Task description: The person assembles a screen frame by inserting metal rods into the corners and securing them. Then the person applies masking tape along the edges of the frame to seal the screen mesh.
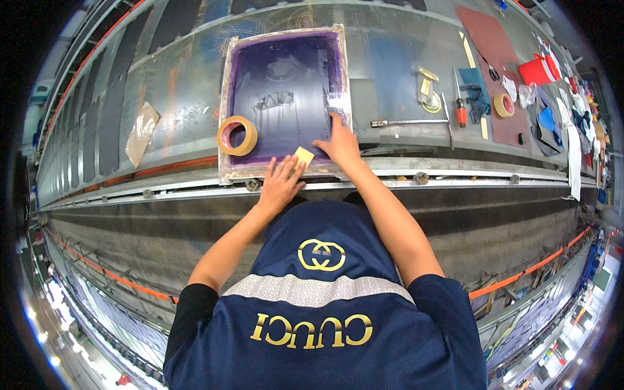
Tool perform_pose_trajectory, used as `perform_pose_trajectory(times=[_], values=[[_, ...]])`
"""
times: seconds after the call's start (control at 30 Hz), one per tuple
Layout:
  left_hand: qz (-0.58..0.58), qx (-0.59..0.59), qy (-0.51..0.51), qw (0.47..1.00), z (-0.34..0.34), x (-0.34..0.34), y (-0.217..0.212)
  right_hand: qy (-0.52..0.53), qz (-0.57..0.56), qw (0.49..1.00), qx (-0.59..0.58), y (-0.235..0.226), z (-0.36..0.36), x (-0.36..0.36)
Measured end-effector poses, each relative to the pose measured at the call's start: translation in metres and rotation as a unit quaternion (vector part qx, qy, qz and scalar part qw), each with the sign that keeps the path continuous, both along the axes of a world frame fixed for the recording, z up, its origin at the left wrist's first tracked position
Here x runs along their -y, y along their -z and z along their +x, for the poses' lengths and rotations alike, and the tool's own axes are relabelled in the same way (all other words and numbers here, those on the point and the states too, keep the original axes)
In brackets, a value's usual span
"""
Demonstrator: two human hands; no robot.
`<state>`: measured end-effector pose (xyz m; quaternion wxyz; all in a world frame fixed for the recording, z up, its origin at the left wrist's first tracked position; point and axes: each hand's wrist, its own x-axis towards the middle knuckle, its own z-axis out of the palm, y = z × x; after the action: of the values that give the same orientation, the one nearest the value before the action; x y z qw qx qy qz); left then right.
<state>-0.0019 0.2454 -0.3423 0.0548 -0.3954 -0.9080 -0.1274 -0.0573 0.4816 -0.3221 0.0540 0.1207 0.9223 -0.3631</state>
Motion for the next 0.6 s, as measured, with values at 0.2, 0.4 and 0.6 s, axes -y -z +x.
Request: perform_pose_trajectory(times=[0.2,0.4,0.6], values=[[0.142,0.095,-0.025,0.985,-0.001,0.009,-0.021,-0.229,-0.197,0.952,0.046,-0.042,0.043,-0.006],[0.361,0.298,-0.193,0.862,0.0,-0.01,-0.071,-0.112,-0.436,0.881,0.144,-0.073,0.045,0.014],[0.46,0.369,-0.23,0.774,0.0,-0.013,-0.12,-0.117,-0.478,0.861,0.131,-0.11,0.035,0.013]])
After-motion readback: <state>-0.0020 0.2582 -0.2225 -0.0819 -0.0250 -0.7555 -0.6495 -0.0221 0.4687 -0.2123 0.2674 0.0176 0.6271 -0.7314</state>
